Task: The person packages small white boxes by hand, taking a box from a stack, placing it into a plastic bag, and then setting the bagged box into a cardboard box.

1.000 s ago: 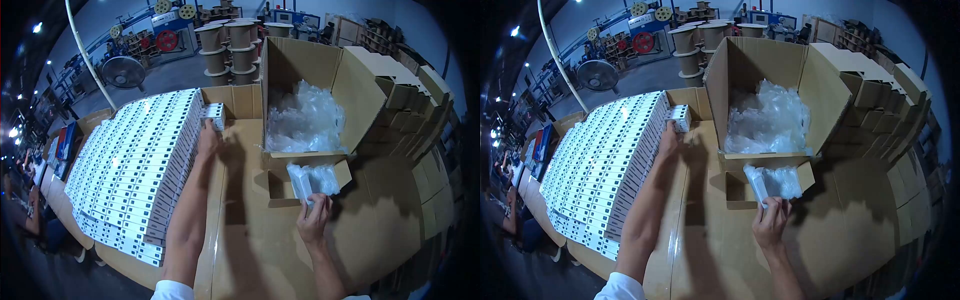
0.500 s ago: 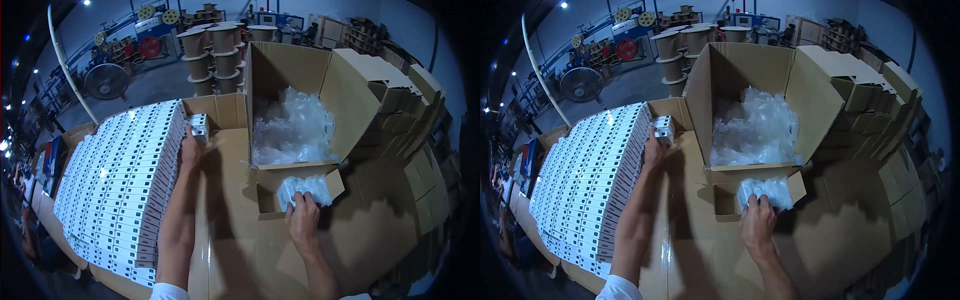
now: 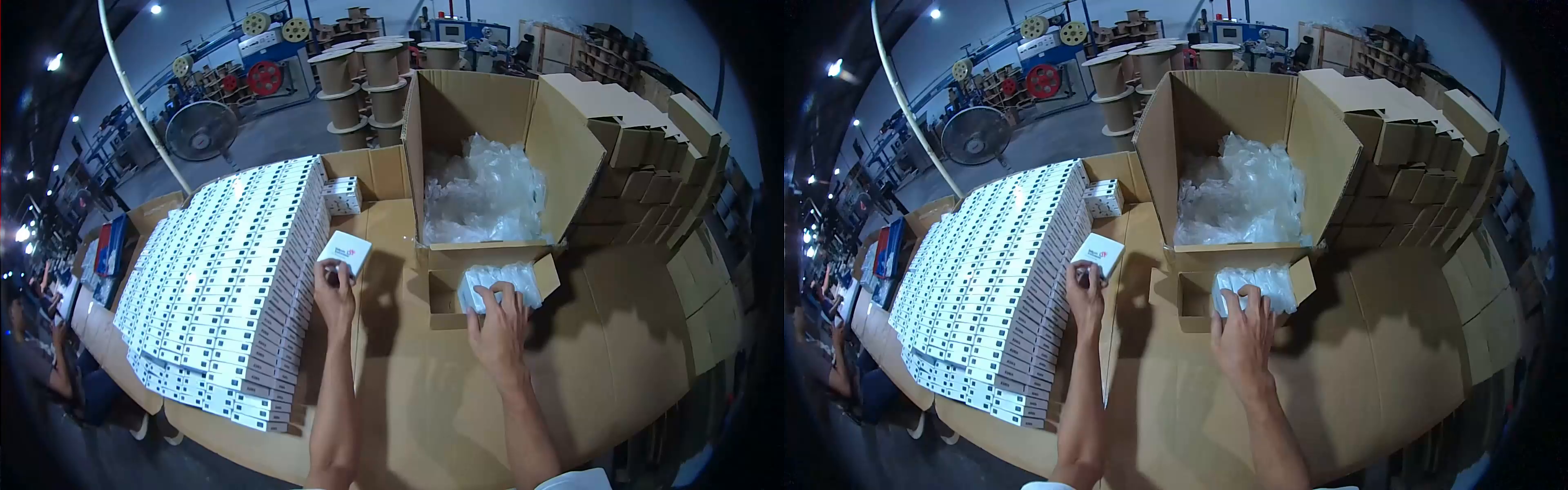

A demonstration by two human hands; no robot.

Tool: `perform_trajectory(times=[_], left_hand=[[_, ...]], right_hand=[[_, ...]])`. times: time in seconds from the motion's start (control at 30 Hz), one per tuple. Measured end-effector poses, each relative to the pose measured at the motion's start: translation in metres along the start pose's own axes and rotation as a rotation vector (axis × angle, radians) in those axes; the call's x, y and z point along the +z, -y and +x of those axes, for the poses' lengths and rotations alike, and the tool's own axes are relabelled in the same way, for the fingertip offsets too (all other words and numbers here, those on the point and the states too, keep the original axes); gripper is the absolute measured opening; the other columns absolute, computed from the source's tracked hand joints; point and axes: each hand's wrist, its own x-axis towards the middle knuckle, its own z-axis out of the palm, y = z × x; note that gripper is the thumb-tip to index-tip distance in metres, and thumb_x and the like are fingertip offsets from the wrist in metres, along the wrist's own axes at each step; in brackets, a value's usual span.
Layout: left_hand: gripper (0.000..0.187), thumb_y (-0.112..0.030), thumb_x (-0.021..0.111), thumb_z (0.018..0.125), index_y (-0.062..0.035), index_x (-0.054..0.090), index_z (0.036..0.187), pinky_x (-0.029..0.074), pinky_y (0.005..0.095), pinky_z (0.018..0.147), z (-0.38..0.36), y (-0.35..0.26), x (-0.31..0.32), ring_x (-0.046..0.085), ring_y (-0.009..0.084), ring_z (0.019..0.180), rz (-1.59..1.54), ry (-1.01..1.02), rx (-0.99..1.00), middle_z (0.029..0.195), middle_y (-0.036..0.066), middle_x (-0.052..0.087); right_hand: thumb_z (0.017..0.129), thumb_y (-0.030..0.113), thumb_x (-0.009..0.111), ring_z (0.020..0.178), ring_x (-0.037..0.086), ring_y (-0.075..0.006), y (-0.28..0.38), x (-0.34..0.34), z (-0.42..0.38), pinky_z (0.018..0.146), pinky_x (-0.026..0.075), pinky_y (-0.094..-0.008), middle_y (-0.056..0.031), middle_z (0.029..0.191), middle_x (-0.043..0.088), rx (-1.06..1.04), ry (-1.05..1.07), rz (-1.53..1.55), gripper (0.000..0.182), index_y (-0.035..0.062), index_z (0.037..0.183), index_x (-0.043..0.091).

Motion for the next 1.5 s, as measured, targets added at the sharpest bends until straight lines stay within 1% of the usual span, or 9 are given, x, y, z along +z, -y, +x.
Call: perform_trajectory(times=[0.13, 0.27, 0.43, 0.73, 0.83, 0.97, 1.07, 1.23, 1.5], left_hand=[[0.063, 0.003, 0.056, 0.094, -0.0084, 0.025, 0.148, 0.051, 0.0267, 0.074, -0.097, -0.065, -0.030, 0.060, 0.0153, 0.096, -0.311, 0.006, -0.046, 0.127, 0.015, 0.050], [0.046, -0.005, 0.059, 0.096, -0.0063, 0.032, 0.134, 0.049, 0.0261, 0.079, -0.196, -0.093, -0.041, 0.058, 0.0127, 0.094, -0.288, 0.164, -0.238, 0.108, 0.009, 0.059], [0.026, -0.014, 0.047, 0.103, 0.0044, 0.061, 0.090, 0.048, 0.0281, 0.074, -0.227, -0.085, -0.036, 0.060, 0.0170, 0.090, 0.067, 0.261, -0.016, 0.111, 0.013, 0.063], [0.016, -0.014, 0.069, 0.088, 0.0014, 0.068, 0.090, 0.052, 0.0348, 0.072, -0.056, -0.184, 0.129, 0.066, 0.0263, 0.075, 0.340, 0.604, 0.655, 0.082, 0.013, 0.069], [0.031, -0.027, 0.073, 0.086, 0.0028, 0.071, 0.094, 0.055, 0.0422, 0.077, -0.002, -0.174, 0.199, 0.071, 0.0343, 0.085, 0.495, 0.905, 0.520, 0.091, 0.020, 0.072], [0.057, -0.049, 0.074, 0.079, 0.0074, 0.070, 0.085, 0.053, 0.0481, 0.083, 0.014, -0.128, 0.269, 0.068, 0.0423, 0.088, 0.893, 0.798, 0.652, 0.086, 0.029, 0.069], [0.043, -0.039, 0.075, 0.080, 0.0042, 0.071, 0.084, 0.054, 0.0478, 0.082, 0.028, -0.121, 0.286, 0.067, 0.0431, 0.087, 0.861, 0.967, 0.566, 0.086, 0.029, 0.068], [0.043, -0.040, 0.076, 0.080, 0.0008, 0.070, 0.092, 0.055, 0.0407, 0.074, 0.050, -0.136, 0.284, 0.070, 0.0352, 0.075, 0.654, 1.200, 0.330, 0.080, 0.022, 0.071], [0.048, -0.048, 0.071, 0.084, -0.0001, 0.072, 0.086, 0.054, 0.0465, 0.077, 0.032, -0.161, 0.306, 0.069, 0.0415, 0.084, 0.814, 0.943, 0.616, 0.079, 0.027, 0.068]], right_hand=[[0.082, 0.014, 0.077, 0.086, 0.061, -0.0207, 0.019, -0.010, -0.041, 0.072, 0.051, -0.0331, -0.0136, 0.110, 0.059, 0.224, 0.237, 0.888, 0.059, 0.0038, 0.134, 0.052], [0.091, 0.013, 0.072, 0.081, 0.063, -0.0130, 0.020, -0.010, -0.083, 0.064, 0.053, -0.0246, -0.0126, 0.108, 0.062, 0.338, 0.581, 1.459, 0.082, 0.0081, 0.155, 0.021], [0.092, 0.004, 0.066, 0.082, 0.065, -0.0161, -0.030, -0.013, -0.136, 0.059, 0.061, -0.0302, -0.0117, 0.106, 0.062, 0.526, 0.522, 1.503, 0.059, 0.0053, 0.142, 0.035], [0.093, 0.006, 0.065, 0.076, 0.066, -0.0167, -0.116, -0.034, -0.146, 0.054, 0.061, -0.0331, -0.0128, 0.103, 0.062, 0.651, 0.320, 1.401, 0.052, 0.0027, 0.137, 0.038], [0.093, 0.006, 0.064, 0.079, 0.067, -0.0188, -0.123, -0.032, -0.150, 0.056, 0.061, -0.0331, -0.0139, 0.101, 0.063, 0.653, 0.322, 1.346, 0.054, 0.0008, 0.139, 0.036], [0.095, 0.009, 0.063, 0.089, 0.067, -0.0238, -0.121, -0.030, -0.150, 0.061, 0.062, -0.0362, -0.0162, 0.109, 0.060, 0.707, 0.289, 1.354, 0.055, 0.0003, 0.141, 0.034], [0.092, 0.012, 0.069, 0.110, 0.061, -0.0213, -0.128, -0.011, -0.161, 0.087, 0.052, -0.0322, -0.0136, 0.119, 0.062, 0.555, 0.156, 1.314, 0.055, 0.0022, 0.139, 0.042], [0.092, 0.013, 0.068, 0.110, 0.061, -0.0221, -0.129, -0.016, -0.157, 0.090, 0.052, -0.0336, -0.0145, 0.121, 0.061, 0.597, 0.204, 1.340, 0.052, 0.0023, 0.138, 0.044], [0.093, 0.014, 0.067, 0.098, 0.064, -0.0192, -0.132, -0.010, -0.158, 0.078, 0.055, -0.0296, -0.0117, 0.114, 0.062, 0.456, 0.126, 1.261, 0.050, 0.0026, 0.137, 0.045]])
